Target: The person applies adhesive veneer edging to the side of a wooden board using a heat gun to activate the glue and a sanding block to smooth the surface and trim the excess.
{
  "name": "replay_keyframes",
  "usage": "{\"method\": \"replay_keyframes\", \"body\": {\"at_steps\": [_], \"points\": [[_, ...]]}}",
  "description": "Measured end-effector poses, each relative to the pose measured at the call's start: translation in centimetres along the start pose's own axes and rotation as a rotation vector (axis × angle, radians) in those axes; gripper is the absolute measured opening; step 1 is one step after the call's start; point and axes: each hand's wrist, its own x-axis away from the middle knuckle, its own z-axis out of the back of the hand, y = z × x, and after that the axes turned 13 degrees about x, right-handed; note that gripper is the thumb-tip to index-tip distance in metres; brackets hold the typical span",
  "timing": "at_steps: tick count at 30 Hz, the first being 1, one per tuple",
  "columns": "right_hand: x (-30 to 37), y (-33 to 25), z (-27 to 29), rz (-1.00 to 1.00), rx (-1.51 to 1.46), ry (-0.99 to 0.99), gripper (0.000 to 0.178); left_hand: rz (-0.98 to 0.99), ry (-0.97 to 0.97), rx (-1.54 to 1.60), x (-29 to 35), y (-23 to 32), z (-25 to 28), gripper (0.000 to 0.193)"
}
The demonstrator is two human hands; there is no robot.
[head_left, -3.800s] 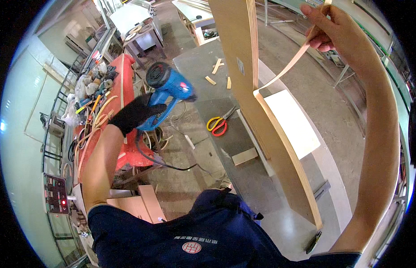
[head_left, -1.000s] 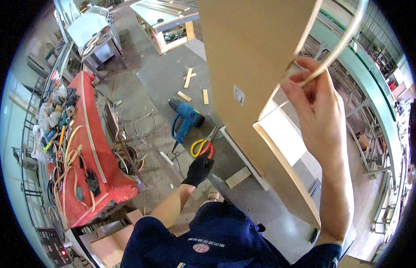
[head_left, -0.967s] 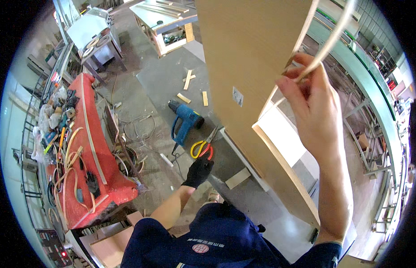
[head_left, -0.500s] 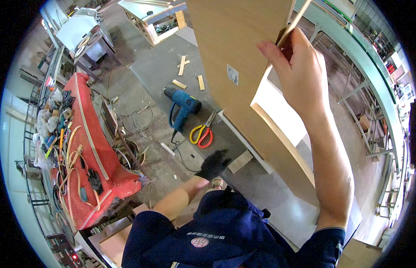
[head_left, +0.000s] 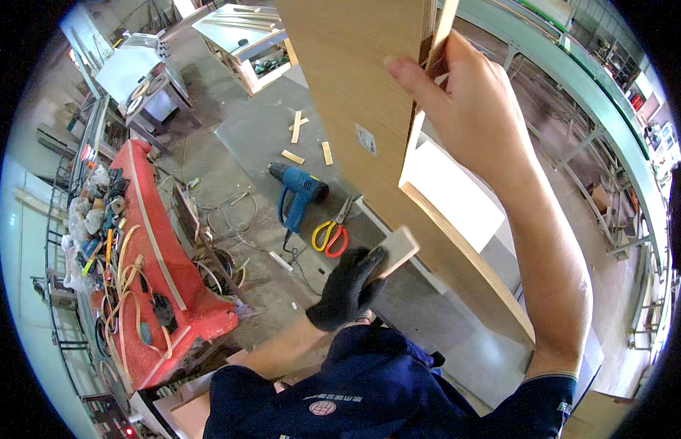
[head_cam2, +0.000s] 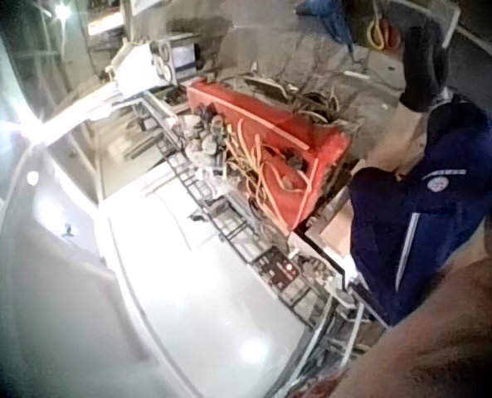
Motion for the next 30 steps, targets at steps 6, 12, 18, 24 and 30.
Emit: {"method": "replay_keyframes", "body": {"at_steps": [6, 12, 18, 24, 30], "points": [[-0.6, -0.7, -1.4, 0.006, 0.01, 0.006, 0.04, -0.17, -0.005, -0.213, -9.6, 1.9, 0.0, 0.048], [-1.0, -0.5, -1.7, -0.031, -0.012, -0.038, 0.035, 0.051, -0.061, -0.555, -11.6, 1.1, -0.7, 0.052], [-1.1, 0.2, -2.2, -0.014, 0.013, 0.033, 0.035, 0.075, -0.105, -0.576, -12.1, 2.0, 0.3, 0.052], [-0.9, -0.6, -2.7, 0.014, 0.028, 0.059, 0.034, 0.046, -0.081, -0.572, -12.4, 1.1, 0.3, 0.051], [-0.7, -0.2, -2.9, 0.044, 0.056, 0.098, 0.034, 0.077, -0.149, -0.575, -10.8, 1.2, 1.3, 0.052]]}}
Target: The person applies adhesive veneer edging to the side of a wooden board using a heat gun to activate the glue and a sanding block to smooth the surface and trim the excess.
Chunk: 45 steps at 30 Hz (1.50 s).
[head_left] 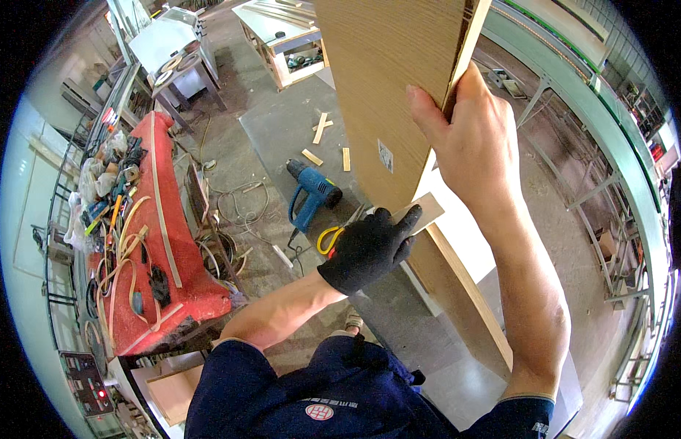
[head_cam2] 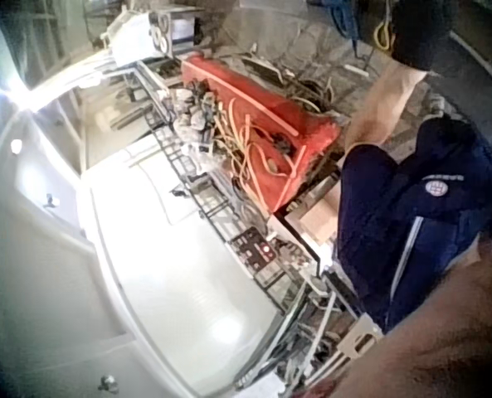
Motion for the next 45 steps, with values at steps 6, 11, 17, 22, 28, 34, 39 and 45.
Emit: {"method": "replay_keyframes", "body": {"at_steps": [6, 11, 17, 22, 28, 34, 39, 45], "points": [[0.0, -0.5, 0.5, -0.033, -0.005, -0.003, 0.033, -0.023, 0.114, 0.011, -0.8, 0.1, -0.9, 0.053], [-0.2, -0.3, 1.0, -0.079, -0.066, -0.044, 0.033, -0.025, 0.094, 0.085, 0.5, -0.7, -0.7, 0.054], [0.0, -0.8, 0.7, -0.051, -0.027, -0.023, 0.036, 0.073, 0.08, 0.094, 0.8, 4.2, -3.3, 0.062], [-0.1, -0.7, 1.0, -0.061, -0.025, -0.061, 0.036, -0.154, -0.006, 0.176, 2.1, 7.2, -3.5, 0.066], [0.0, 0.5, 0.3, 0.04, 0.057, 0.06, 0.035, 0.019, 0.154, 0.067, 0.9, 2.9, -3.8, 0.06], [-0.5, -1.4, 2.2, -0.089, -0.051, -0.14, 0.04, -0.189, 0.014, 0.289, 3.8, 12.3, -6.4, 0.073], [-0.5, -3.1, 5.7, -0.149, -0.128, -0.322, 0.026, 0.082, 0.059, 0.192, 1.2, 4.7, -4.5, 0.069], [-1.9, -5.3, 6.6, -0.371, -0.074, -0.444, 0.025, -0.233, 0.049, 0.412, 6.1, 19.3, -11.1, 0.057]]}}
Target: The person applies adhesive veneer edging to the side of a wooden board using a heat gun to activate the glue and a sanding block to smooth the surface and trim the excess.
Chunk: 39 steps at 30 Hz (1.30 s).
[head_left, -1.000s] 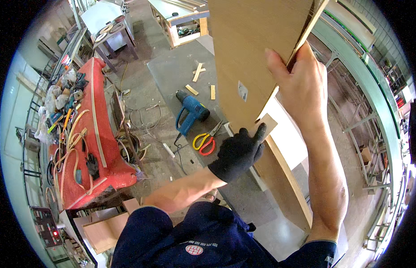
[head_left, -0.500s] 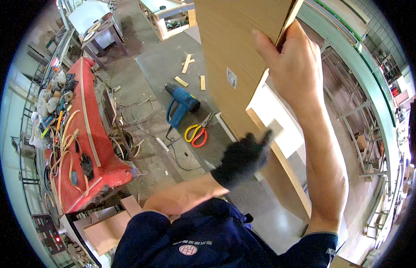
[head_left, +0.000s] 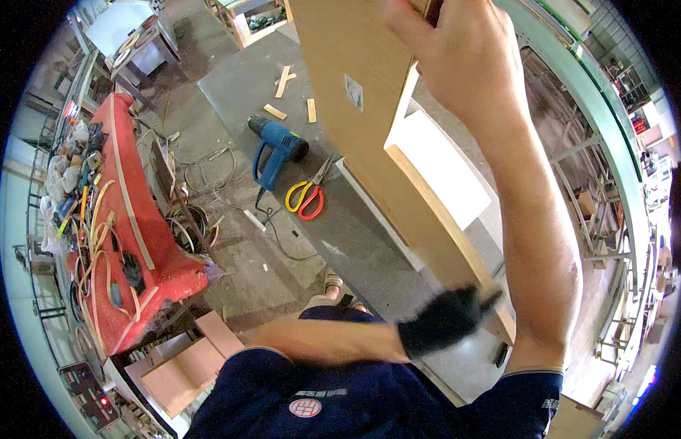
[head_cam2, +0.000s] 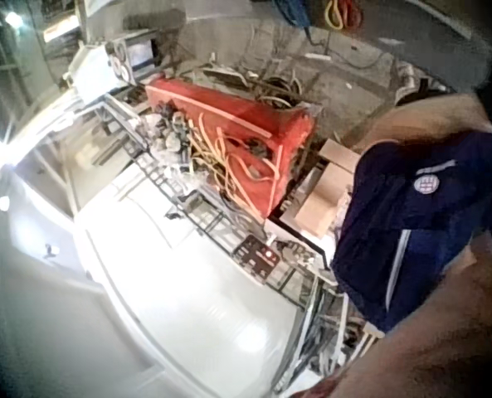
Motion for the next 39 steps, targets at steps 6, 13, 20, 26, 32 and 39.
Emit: {"method": "replay_keyframes", "body": {"at_steps": [6, 13, 20, 26, 32, 39], "points": [[-0.1, 3.6, -0.4, 0.152, -0.052, -0.011, 0.024, 0.159, -0.009, -0.175, -2.0, -7.6, 7.7, 0.062], [0.1, 0.6, -0.6, 0.015, -0.003, 0.024, 0.027, -0.011, -0.006, -0.221, -0.9, -1.4, 0.6, 0.059], [-0.7, 5.6, -1.0, 0.284, -0.03, 0.229, 0.03, 0.11, -0.073, -0.036, -2.0, -6.9, 6.5, 0.076], [-1.7, 4.6, -0.9, 0.202, -0.007, 0.133, 0.031, 0.283, 0.089, -0.31, -2.3, -13.1, 11.1, 0.068], [-1.9, 5.0, -0.3, 0.219, -0.055, 0.105, 0.031, -0.032, -0.158, 0.047, -1.2, -8.0, 5.4, 0.076], [-0.7, 3.9, -1.5, 0.241, -0.039, 0.265, 0.032, 0.361, -0.003, 0.02, -2.0, -13.7, 9.8, 0.072]]}}
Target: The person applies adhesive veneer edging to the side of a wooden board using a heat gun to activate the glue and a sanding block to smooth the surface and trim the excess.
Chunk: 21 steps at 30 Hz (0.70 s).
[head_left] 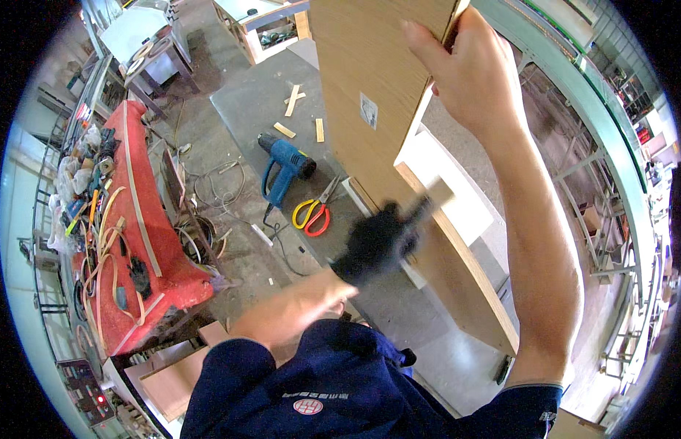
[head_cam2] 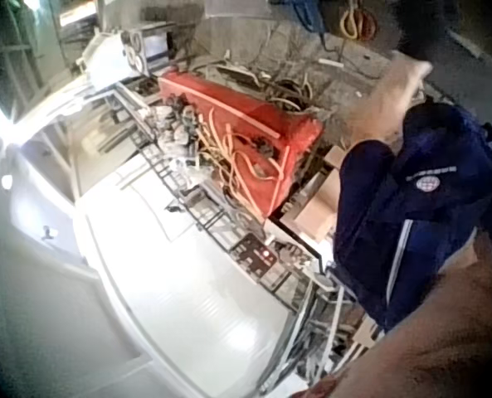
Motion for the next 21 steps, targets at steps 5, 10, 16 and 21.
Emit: {"method": "replay_keyframes", "body": {"at_steps": [5, 10, 16, 21], "points": [[-0.3, 1.0, -0.9, 0.048, 0.027, 0.004, 0.034, -0.366, -0.023, -0.063, 2.0, 2.1, -2.2, 0.071], [-2.2, 4.6, -3.4, 0.096, 0.106, 0.073, 0.045, -0.234, 0.185, -0.279, -2.1, -0.7, 5.3, 0.058], [-1.9, 4.2, -3.7, 0.098, 0.091, 0.103, 0.044, -0.1, 0.052, -0.428, -2.9, 1.0, 7.9, 0.054], [-2.3, 4.6, -4.1, 0.168, 0.082, 0.177, 0.044, -0.067, 0.057, -0.389, -4.0, 1.9, 7.0, 0.052]]}}
